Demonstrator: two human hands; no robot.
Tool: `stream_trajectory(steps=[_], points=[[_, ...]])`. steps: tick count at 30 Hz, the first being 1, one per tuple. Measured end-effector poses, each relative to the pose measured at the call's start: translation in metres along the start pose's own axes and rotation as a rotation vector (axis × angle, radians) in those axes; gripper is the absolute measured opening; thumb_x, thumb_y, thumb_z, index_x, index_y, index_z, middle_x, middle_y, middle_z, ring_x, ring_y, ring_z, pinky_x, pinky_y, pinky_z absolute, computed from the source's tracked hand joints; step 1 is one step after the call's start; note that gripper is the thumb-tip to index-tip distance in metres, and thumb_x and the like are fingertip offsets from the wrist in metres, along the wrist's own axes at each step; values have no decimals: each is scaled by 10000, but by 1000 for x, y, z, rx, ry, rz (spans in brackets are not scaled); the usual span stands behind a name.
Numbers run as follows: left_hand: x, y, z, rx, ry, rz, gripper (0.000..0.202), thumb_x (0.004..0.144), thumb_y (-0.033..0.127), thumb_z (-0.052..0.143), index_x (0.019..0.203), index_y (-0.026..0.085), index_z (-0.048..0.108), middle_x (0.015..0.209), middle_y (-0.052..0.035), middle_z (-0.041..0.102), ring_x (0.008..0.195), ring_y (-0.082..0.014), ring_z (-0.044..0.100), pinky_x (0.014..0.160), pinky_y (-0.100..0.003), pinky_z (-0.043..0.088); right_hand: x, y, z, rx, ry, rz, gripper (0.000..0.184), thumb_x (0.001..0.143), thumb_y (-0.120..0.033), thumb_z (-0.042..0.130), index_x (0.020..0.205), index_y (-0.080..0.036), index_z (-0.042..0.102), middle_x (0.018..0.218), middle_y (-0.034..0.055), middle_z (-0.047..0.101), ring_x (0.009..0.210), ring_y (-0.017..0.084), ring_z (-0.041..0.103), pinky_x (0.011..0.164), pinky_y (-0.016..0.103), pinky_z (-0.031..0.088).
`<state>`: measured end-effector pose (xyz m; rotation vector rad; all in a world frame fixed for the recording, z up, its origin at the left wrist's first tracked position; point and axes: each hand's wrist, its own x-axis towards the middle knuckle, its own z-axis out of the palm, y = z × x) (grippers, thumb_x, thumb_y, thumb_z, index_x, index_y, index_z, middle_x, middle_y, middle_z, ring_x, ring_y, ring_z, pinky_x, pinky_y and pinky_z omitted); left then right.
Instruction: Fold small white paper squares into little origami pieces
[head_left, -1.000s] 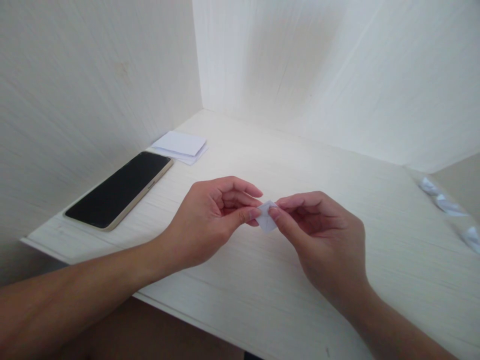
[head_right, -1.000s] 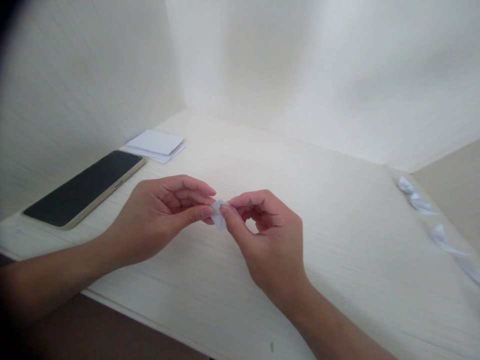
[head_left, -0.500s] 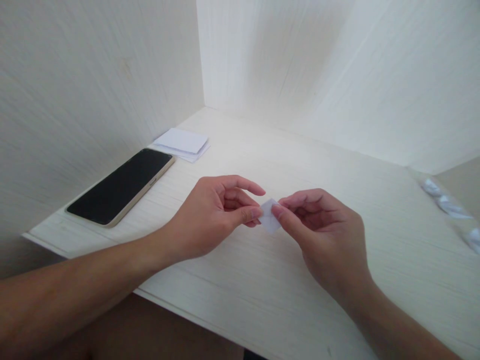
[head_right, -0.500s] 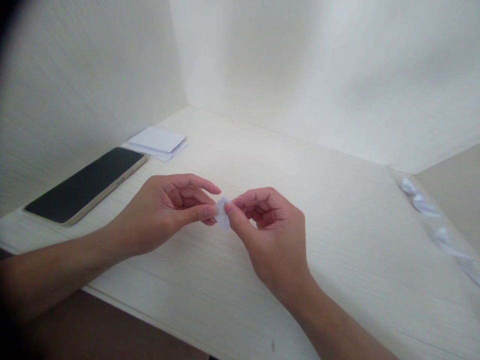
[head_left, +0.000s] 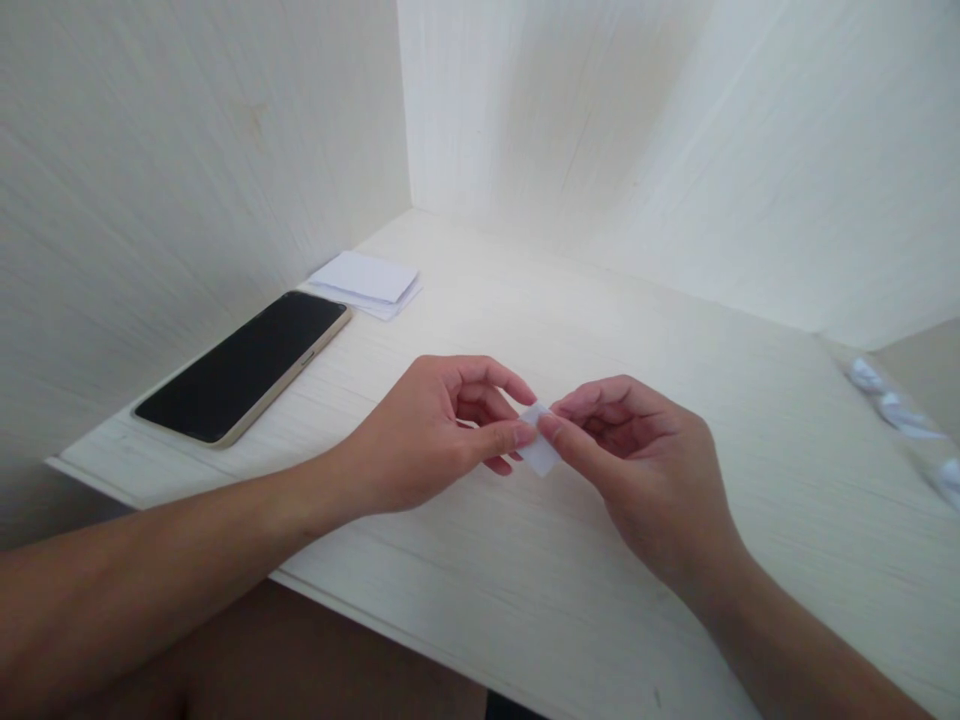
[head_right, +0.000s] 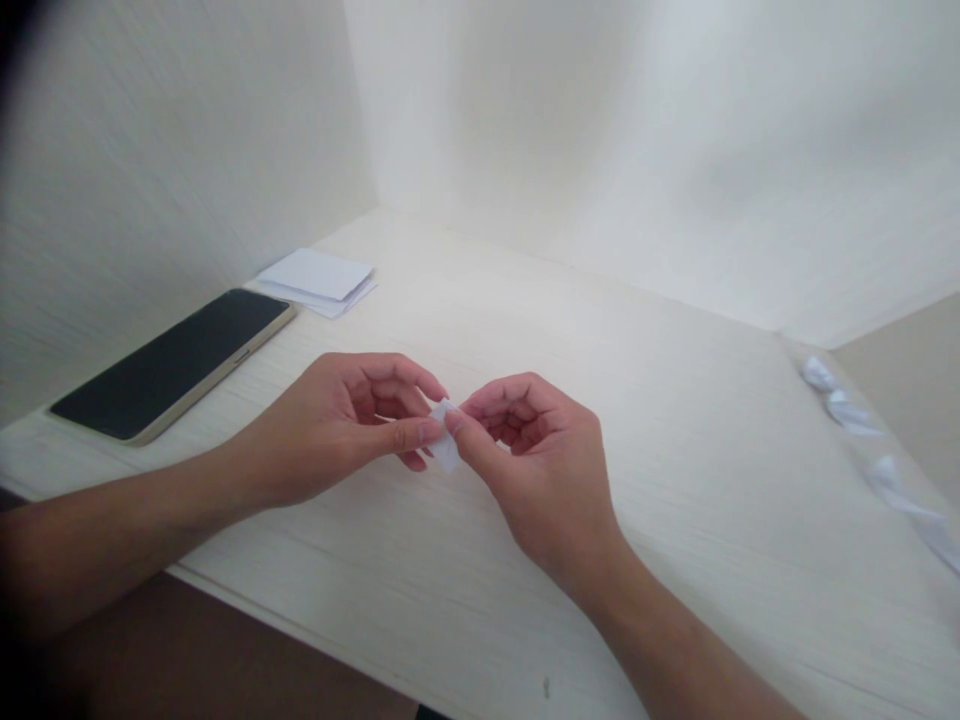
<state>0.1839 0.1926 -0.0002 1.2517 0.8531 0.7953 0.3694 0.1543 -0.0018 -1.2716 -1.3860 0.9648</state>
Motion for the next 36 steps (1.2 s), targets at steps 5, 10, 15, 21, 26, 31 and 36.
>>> stream_trajectory(steps=[5, 10, 15, 21, 26, 31, 36], points=[[-1, 0, 1, 97, 5, 82, 229, 764, 114, 800, 954, 171, 686, 671, 26, 731, 629, -123, 698, 612, -208, 553, -1, 2, 2, 26, -90, -4, 237, 780, -348, 892, 870, -219, 714, 755, 6, 744, 666, 143, 692, 592, 253, 567], [-3, -1, 1, 162, 18, 111, 187, 792, 125, 768, 950, 175, 683, 676, 20, 728, 631, -132, 698, 597, -215, 541, 2, 1, -1, 19, -151, 45, 265, 789, -400, 884, 890, -203, 739, 796, 26, 777, 706, 159, 716, 632, 270, 581], [-3, -2, 1, 197, 18, 111, 180, 804, 117, 732, 967, 179, 689, 697, 4, 753, 677, -164, 744, 643, -245, 575, 5, 1, -7, -98, -184, 96, 227, 833, -404, 835, 891, -195, 766, 821, 44, 800, 714, 171, 719, 646, 287, 578], [-1, -3, -2, 209, -3, 83, 208, 777, 100, 721, 964, 173, 666, 673, 14, 727, 623, -146, 701, 581, -226, 539, 4, 0, -7, -167, -218, 91, 135, 879, -333, 764, 861, -200, 769, 795, 44, 792, 697, 177, 705, 628, 298, 558], [4, -1, -6, 151, -54, 23, 237, 757, 70, 722, 958, 164, 639, 644, 19, 723, 602, -136, 701, 602, -224, 557, 4, -5, -10, -128, -239, 96, 97, 860, -256, 763, 934, -195, 778, 749, 33, 789, 666, 174, 714, 612, 297, 550], [6, -1, -8, 70, -90, -35, 239, 752, 83, 744, 949, 163, 634, 659, 7, 745, 615, -149, 737, 635, -256, 606, 6, -7, -16, -171, -259, 85, 135, 867, -215, 732, 997, -190, 752, 697, 14, 766, 626, 171, 703, 577, 294, 518], [6, -3, -12, 53, -40, -17, 234, 770, 123, 783, 947, 163, 635, 673, -21, 773, 657, -181, 771, 631, -265, 630, 11, -2, -18, -14, -232, 113, 167, 844, -200, 761, 903, -223, 607, 650, -35, 714, 620, 151, 696, 585, 264, 542]])
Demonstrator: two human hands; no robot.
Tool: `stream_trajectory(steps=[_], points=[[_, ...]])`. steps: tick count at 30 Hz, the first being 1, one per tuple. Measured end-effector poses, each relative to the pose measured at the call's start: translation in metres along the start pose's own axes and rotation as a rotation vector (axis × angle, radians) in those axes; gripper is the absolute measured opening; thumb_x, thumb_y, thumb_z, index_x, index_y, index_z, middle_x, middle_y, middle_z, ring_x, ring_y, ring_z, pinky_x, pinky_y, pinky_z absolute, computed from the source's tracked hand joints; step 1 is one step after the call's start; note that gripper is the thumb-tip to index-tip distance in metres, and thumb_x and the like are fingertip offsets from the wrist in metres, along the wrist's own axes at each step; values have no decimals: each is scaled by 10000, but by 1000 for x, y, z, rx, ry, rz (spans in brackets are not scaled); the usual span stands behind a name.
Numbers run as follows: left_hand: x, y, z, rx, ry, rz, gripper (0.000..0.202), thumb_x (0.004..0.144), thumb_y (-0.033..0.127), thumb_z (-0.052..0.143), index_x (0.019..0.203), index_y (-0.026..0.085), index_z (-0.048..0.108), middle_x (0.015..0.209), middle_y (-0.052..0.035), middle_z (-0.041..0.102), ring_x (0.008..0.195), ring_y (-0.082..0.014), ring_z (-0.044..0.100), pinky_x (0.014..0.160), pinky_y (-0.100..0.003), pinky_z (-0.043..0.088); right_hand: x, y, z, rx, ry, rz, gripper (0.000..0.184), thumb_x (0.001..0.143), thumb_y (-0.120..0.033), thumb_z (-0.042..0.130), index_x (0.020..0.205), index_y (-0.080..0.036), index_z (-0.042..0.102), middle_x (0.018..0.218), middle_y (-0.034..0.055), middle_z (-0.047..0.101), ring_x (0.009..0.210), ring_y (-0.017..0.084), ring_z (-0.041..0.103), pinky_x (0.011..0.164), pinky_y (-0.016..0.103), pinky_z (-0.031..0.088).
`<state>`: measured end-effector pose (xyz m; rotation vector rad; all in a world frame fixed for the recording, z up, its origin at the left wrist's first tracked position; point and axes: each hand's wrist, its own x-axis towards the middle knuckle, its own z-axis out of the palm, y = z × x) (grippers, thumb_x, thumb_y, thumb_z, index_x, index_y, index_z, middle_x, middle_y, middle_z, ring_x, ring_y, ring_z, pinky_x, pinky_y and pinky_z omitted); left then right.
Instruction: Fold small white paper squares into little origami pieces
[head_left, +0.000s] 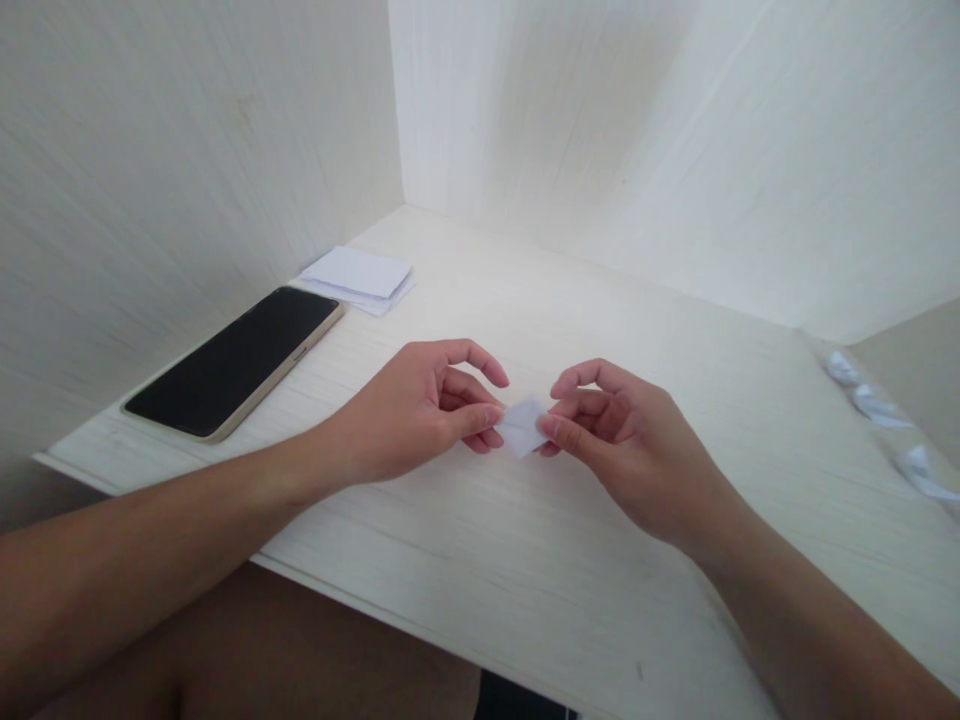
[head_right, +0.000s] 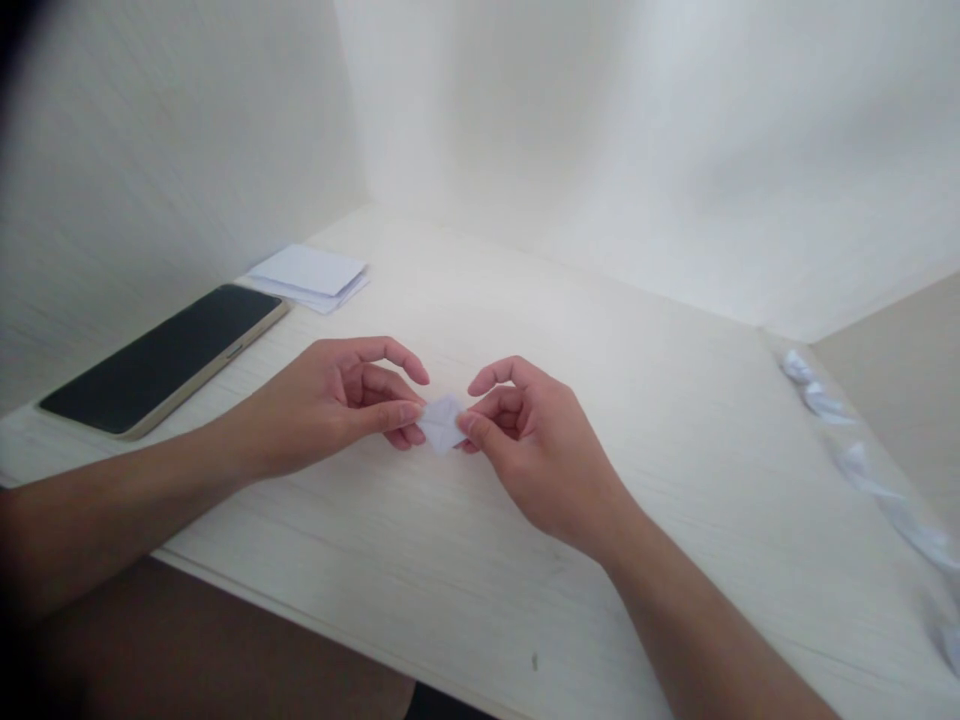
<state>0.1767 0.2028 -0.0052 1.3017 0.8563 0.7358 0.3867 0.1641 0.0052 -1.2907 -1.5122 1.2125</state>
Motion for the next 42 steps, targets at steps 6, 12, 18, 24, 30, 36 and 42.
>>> stream_trajectory(steps=[6, 12, 18, 24, 30, 36, 42], points=[[-1, 2, 0, -35, 119, 48, 185, 829, 163, 781, 969, 143, 662, 728, -30, 794, 682, -173, 780, 629, -243, 646, 1, 5, 2, 70, 44, -72, 125, 874, -216, 762, 842, -214, 641, 722, -37, 687, 670, 106, 680, 646, 221, 573], [-6, 2, 3, -158, 96, 20, 260, 766, 53, 787, 987, 126, 670, 794, -1, 779, 724, -141, 769, 703, -250, 668, -1, 5, 6, 183, 101, -27, 191, 863, -221, 796, 845, -237, 606, 720, -52, 689, 691, 103, 689, 686, 215, 586], [-7, -1, 6, -215, 105, 76, 270, 721, 99, 873, 920, 129, 693, 761, 19, 753, 683, -113, 734, 656, -214, 649, -4, 8, 13, 306, 95, -5, 222, 839, -265, 833, 915, -241, 626, 750, -48, 745, 713, 112, 712, 717, 236, 593], [-6, -3, 5, -247, 110, 97, 188, 776, 159, 859, 903, 140, 722, 791, 15, 770, 677, -112, 745, 668, -216, 643, -3, 10, 13, 330, 38, 77, 245, 796, -319, 869, 949, -213, 709, 746, -13, 772, 704, 130, 716, 716, 258, 582], [-6, -1, 5, -212, 99, 66, 127, 767, 125, 844, 835, 141, 738, 746, 21, 765, 665, -86, 724, 631, -159, 599, -2, 12, 7, 331, -23, 80, 142, 847, -337, 823, 901, -209, 794, 791, 6, 766, 706, 105, 668, 678, 220, 531], [-6, 2, 4, -112, 21, -2, 115, 751, 116, 836, 822, 129, 747, 705, 5, 762, 646, -92, 701, 614, -171, 595, -2, 5, 8, 143, -47, 68, 177, 831, -350, 840, 790, -191, 774, 641, -23, 675, 579, 87, 555, 540, 203, 443], [-9, 1, 4, 0, 43, 55, 90, 809, 158, 794, 887, 140, 753, 747, 4, 767, 685, -105, 705, 631, -197, 610, -1, 4, 7, 56, -141, 89, 181, 862, -334, 798, 778, -184, 742, 648, -32, 634, 585, 84, 508, 537, 214, 387]])
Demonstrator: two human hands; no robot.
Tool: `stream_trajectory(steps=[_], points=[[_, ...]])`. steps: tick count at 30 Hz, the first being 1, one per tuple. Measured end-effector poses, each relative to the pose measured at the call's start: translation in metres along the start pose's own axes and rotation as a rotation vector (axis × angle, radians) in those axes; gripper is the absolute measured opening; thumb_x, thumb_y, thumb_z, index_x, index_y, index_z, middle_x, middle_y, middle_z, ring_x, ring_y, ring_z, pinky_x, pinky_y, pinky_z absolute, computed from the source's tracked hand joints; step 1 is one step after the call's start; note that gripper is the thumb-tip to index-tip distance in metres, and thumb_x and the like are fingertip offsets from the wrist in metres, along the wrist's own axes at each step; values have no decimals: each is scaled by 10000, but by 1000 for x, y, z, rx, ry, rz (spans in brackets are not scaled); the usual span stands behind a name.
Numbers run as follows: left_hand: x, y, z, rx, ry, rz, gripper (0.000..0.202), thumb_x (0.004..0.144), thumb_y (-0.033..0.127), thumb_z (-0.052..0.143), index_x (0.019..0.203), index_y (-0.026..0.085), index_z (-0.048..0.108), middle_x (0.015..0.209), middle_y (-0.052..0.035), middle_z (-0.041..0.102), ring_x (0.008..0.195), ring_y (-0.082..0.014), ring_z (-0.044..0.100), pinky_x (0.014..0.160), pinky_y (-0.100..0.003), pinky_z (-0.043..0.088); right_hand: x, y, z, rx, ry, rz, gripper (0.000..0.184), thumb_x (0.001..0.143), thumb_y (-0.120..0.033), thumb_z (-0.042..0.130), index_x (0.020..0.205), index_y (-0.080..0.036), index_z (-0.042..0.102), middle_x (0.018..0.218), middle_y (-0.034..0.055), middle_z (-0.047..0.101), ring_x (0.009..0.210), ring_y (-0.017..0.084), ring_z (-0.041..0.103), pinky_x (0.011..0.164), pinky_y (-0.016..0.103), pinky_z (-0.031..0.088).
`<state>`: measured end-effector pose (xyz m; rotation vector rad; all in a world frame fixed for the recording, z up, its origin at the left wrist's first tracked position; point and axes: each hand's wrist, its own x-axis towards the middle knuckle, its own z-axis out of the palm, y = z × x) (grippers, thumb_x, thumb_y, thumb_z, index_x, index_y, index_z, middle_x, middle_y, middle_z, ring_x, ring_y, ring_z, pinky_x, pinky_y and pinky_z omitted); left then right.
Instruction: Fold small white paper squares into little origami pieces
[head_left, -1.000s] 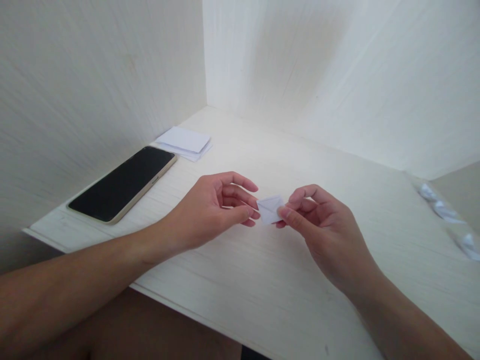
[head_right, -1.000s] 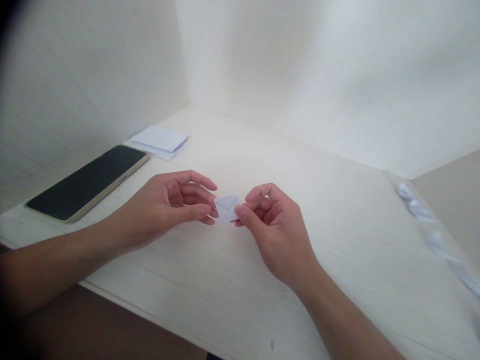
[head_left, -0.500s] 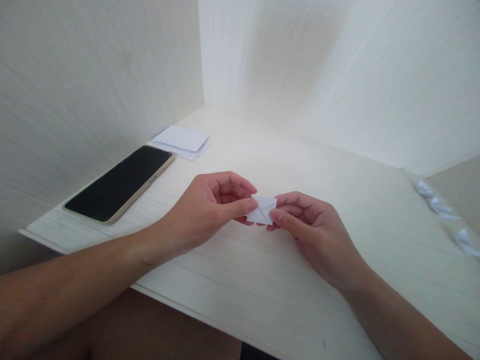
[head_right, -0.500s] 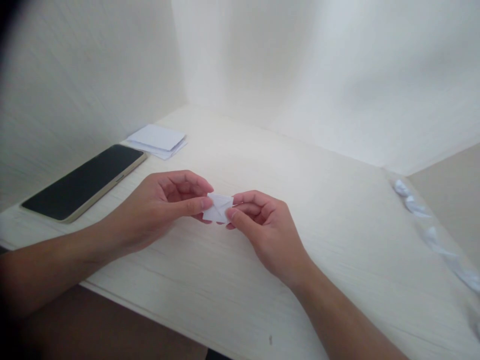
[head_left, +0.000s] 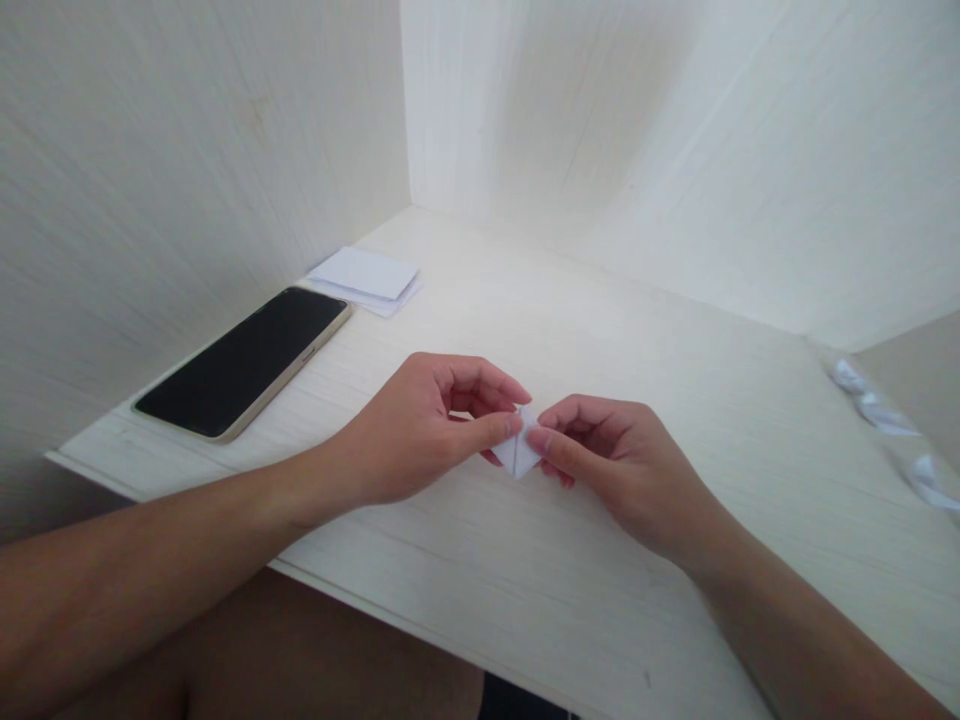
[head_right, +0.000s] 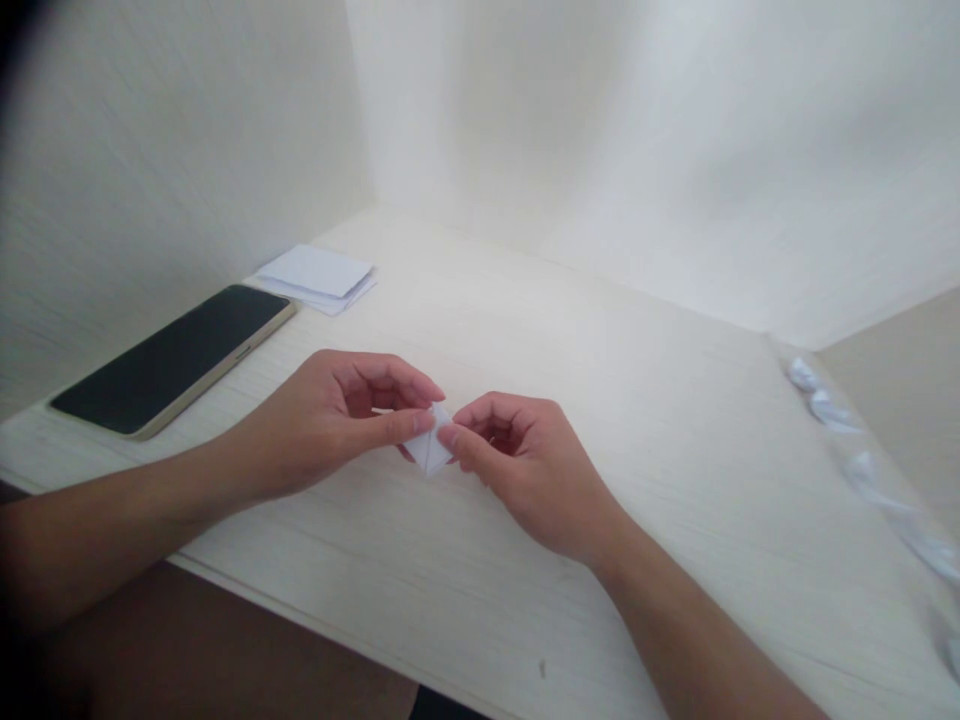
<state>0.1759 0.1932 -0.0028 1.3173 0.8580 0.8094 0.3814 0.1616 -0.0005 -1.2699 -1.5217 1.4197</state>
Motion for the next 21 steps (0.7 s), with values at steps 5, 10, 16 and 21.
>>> stream_trajectory(steps=[5, 10, 16, 21], points=[[1, 1, -1, -71, -38, -8, 117, 805, 160, 815, 896, 139, 746, 771, -2, 781, 704, -105, 718, 654, -197, 609, -1, 2, -1, -44, -27, -29, 193, 923, -348, 726, 822, -184, 724, 688, -22, 648, 616, 97, 524, 579, 235, 406], [3, 2, 0, -154, -59, -45, 128, 790, 157, 839, 876, 140, 745, 741, 4, 772, 683, -100, 708, 661, -204, 604, -1, -1, -1, -40, 18, -2, 254, 891, -429, 769, 826, -195, 696, 660, -23, 650, 595, 113, 532, 574, 249, 429], [1, 0, 0, -168, -90, -72, 142, 781, 199, 858, 873, 162, 757, 771, -12, 780, 691, -131, 718, 644, -238, 605, -1, -2, 0, 10, -4, -2, 297, 885, -478, 775, 810, -204, 691, 665, -13, 649, 626, 131, 561, 610, 268, 460], [0, 0, 0, -201, -117, -71, 128, 790, 222, 857, 856, 168, 761, 773, -13, 776, 690, -128, 713, 657, -240, 600, -1, 4, 3, 243, 35, -13, 295, 818, -426, 858, 855, -226, 644, 694, -38, 644, 640, 116, 556, 611, 250, 442]])
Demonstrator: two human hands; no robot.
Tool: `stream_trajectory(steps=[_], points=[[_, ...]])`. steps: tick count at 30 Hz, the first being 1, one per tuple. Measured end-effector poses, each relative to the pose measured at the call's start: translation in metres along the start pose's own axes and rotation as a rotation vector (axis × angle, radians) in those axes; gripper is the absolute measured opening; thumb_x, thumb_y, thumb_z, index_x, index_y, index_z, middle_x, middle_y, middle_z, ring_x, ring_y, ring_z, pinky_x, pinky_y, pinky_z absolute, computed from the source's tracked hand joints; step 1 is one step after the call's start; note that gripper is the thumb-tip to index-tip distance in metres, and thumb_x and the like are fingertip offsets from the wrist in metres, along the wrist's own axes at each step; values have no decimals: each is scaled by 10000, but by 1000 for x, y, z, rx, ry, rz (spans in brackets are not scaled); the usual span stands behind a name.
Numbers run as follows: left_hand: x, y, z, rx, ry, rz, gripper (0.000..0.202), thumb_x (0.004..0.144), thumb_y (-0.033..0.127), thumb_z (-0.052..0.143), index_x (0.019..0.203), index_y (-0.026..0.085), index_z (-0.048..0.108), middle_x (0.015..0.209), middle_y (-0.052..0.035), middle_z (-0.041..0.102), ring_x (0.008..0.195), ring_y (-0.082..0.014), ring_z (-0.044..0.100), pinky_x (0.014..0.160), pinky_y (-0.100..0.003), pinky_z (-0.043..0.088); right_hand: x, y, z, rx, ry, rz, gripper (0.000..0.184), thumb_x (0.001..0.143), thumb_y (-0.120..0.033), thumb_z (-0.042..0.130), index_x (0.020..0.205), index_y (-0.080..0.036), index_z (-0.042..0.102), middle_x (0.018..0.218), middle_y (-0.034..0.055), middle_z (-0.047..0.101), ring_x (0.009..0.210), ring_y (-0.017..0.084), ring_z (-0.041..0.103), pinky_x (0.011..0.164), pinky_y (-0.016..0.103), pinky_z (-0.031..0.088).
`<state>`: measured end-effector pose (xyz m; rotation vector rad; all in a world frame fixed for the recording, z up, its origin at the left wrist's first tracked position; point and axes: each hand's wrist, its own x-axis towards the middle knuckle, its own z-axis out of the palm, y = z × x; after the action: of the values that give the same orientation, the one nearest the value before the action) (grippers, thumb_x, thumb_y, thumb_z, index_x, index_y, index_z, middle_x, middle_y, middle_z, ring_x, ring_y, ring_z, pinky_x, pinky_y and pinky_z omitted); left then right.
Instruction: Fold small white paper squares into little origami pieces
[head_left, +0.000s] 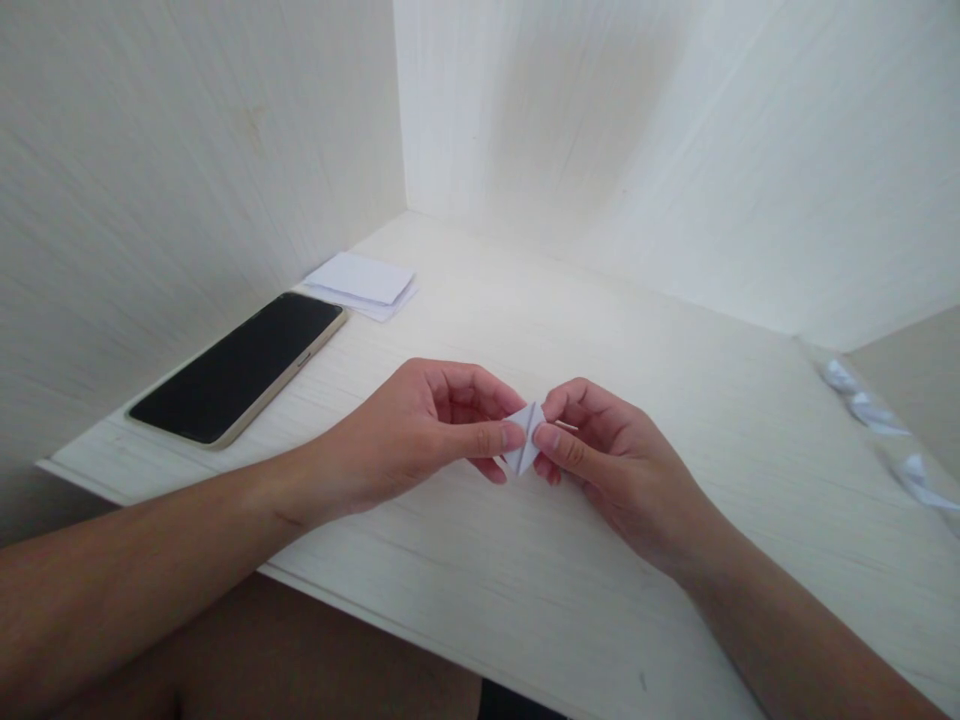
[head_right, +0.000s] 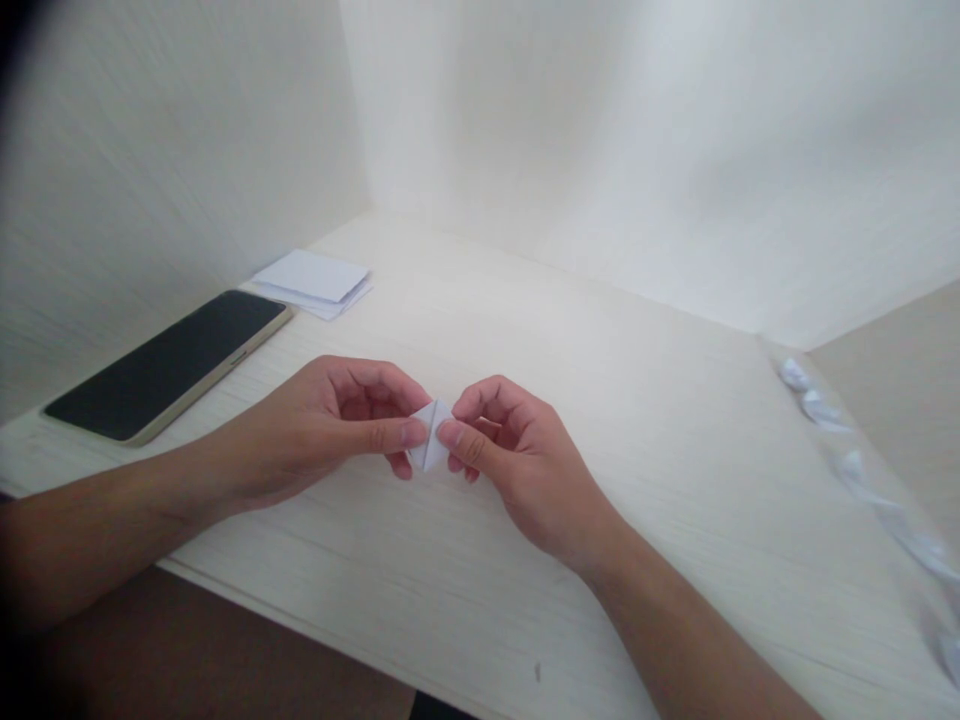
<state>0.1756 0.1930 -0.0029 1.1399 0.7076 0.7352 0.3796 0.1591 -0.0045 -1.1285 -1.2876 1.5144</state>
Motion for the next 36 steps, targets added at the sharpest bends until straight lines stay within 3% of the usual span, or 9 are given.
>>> stream_trajectory(steps=[4, 8, 12, 16, 27, 36], points=[[-1, 1, 0, -8, -23, -11, 161, 801, 273, 861, 834, 169, 744, 746, -1, 760, 695, -130, 716, 702, -259, 603, -1, 2, 3, 41, 48, -31, 269, 802, -381, 872, 826, -228, 652, 724, -42, 632, 628, 107, 518, 587, 250, 408], [-1, 3, 1, 48, -24, 5, 167, 816, 277, 847, 810, 162, 725, 707, 17, 723, 676, -107, 676, 690, -233, 580, -2, 0, 7, -81, 128, -153, 182, 790, -311, 867, 788, -231, 703, 815, -12, 679, 739, 140, 585, 663, 282, 477], [-1, 3, 4, 167, 51, 73, 128, 811, 230, 839, 796, 167, 728, 701, 31, 700, 641, -95, 632, 617, -200, 541, -3, -3, 11, -231, 227, -224, 80, 831, -252, 819, 790, -240, 751, 779, 1, 725, 731, 159, 640, 696, 315, 544], [-4, 2, 8, 249, 128, 140, 43, 825, 175, 815, 826, 178, 771, 733, 21, 728, 688, -106, 653, 670, -202, 554, -6, -4, 15, -270, 286, -251, 37, 870, -251, 783, 835, -245, 795, 828, 14, 789, 780, 178, 712, 754, 335, 595], [-8, 0, 14, 247, 190, 165, 54, 810, 154, 823, 833, 192, 793, 789, 4, 765, 744, -133, 708, 720, -232, 593, -11, -2, 21, -209, 291, -273, 24, 838, -271, 828, 857, -270, 814, 859, 17, 816, 797, 194, 767, 788, 340, 652], [-11, 0, 16, 404, 220, 348, 145, 867, 121, 755, 836, 244, 826, 907, -11, 682, 808, -119, 683, 688, -200, 580, -12, 0, 22, -317, 318, -342, 20, 862, -261, 807, 882, -261, 802, 861, 17, 807, 784, 194, 761, 770, 350, 652]])
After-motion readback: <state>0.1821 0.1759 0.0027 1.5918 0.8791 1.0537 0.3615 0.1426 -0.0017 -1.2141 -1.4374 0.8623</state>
